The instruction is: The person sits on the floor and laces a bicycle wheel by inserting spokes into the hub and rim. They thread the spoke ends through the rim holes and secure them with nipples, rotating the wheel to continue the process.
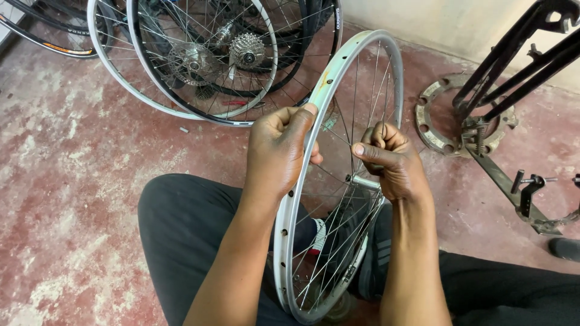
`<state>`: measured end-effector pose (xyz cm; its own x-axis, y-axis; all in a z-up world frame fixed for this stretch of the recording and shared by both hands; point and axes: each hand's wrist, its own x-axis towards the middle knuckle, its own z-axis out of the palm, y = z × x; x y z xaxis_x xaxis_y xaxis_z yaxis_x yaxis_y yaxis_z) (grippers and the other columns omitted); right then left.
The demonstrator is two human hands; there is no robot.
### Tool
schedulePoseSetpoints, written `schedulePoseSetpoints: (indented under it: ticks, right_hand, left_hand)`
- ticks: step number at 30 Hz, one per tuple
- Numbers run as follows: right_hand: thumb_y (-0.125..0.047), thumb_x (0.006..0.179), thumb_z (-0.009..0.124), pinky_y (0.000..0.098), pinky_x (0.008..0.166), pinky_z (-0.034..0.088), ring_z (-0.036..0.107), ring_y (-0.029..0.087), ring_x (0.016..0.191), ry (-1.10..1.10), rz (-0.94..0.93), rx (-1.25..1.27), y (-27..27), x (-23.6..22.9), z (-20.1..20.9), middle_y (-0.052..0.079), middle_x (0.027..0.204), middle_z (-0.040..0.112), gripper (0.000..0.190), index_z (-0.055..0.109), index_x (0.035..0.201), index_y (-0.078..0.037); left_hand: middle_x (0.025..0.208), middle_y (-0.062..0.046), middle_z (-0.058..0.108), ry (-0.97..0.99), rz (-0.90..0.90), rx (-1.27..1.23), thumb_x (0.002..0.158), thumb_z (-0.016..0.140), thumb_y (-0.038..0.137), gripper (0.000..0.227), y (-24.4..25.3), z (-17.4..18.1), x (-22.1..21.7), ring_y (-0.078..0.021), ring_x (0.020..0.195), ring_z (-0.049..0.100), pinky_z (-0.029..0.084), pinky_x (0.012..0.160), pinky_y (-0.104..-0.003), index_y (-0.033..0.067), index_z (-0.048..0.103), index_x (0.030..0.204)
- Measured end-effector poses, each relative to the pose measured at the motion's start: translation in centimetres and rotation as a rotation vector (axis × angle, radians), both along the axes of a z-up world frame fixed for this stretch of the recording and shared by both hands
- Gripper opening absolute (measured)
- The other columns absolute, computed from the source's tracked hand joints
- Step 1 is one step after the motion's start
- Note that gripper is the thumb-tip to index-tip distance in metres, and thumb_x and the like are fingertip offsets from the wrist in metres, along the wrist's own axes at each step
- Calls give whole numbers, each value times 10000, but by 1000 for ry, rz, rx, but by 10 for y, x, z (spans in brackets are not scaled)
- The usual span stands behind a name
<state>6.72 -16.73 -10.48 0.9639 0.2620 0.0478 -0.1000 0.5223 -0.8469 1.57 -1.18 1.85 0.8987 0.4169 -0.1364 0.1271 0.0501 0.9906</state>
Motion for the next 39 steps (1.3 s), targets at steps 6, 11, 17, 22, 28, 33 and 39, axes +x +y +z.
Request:
schedulePoseSetpoints:
  ticks: [6,11,17,22,28,33,39]
  right_hand:
    - [-4,745,771,141,391,166,248,15,484,3,-3,19,-2,2,1,6,598,420,427,383,689,-175]
    - [-2,744,775,144,388,165,243,13,476,5,-2,19,-2,3,-3,6,599,429,423,391,691,-172]
    - [-17,751,775,137,396,160,244,5,487,5,-17,24,-3,3,-3,-1,610,423,420,390,698,-175]
    - [-15,761,768,141,393,165,237,6,484,11,-20,45,-5,1,0,-1,618,420,408,397,701,-173]
    - [-7,754,772,141,396,165,232,7,490,1,-16,34,-7,0,-1,0,612,409,408,400,700,-165]
    - [-4,749,776,145,396,165,234,15,488,-2,-22,30,-4,0,0,4,606,409,412,399,694,-161]
    - [-2,742,781,140,396,168,238,11,483,12,-17,37,-2,2,1,1,597,407,414,403,688,-160]
  left_hand:
    - [488,-147,590,1,8,25,862,632,209,223,0,0,2,-194,421,646,561,463,-267,2,689,799]
    - [481,-153,576,-11,7,4,842,623,189,206,-6,2,3,-200,422,641,557,454,-275,-2,679,790]
    - [476,-150,567,1,19,-6,822,631,192,200,-12,5,5,-197,417,633,516,423,-252,3,673,772]
    - [476,-156,561,12,23,-31,815,627,193,195,-15,5,5,-195,419,626,504,417,-253,10,669,763]
    - [482,-164,572,5,22,-35,818,635,195,199,-16,2,5,-202,412,627,505,427,-249,12,665,748]
    - [490,-175,581,23,30,-26,821,639,203,208,-15,7,2,-216,415,632,516,430,-262,10,665,749]
    - [480,-174,566,20,22,-39,829,647,223,231,-11,5,3,-217,405,624,542,445,-287,6,662,753]
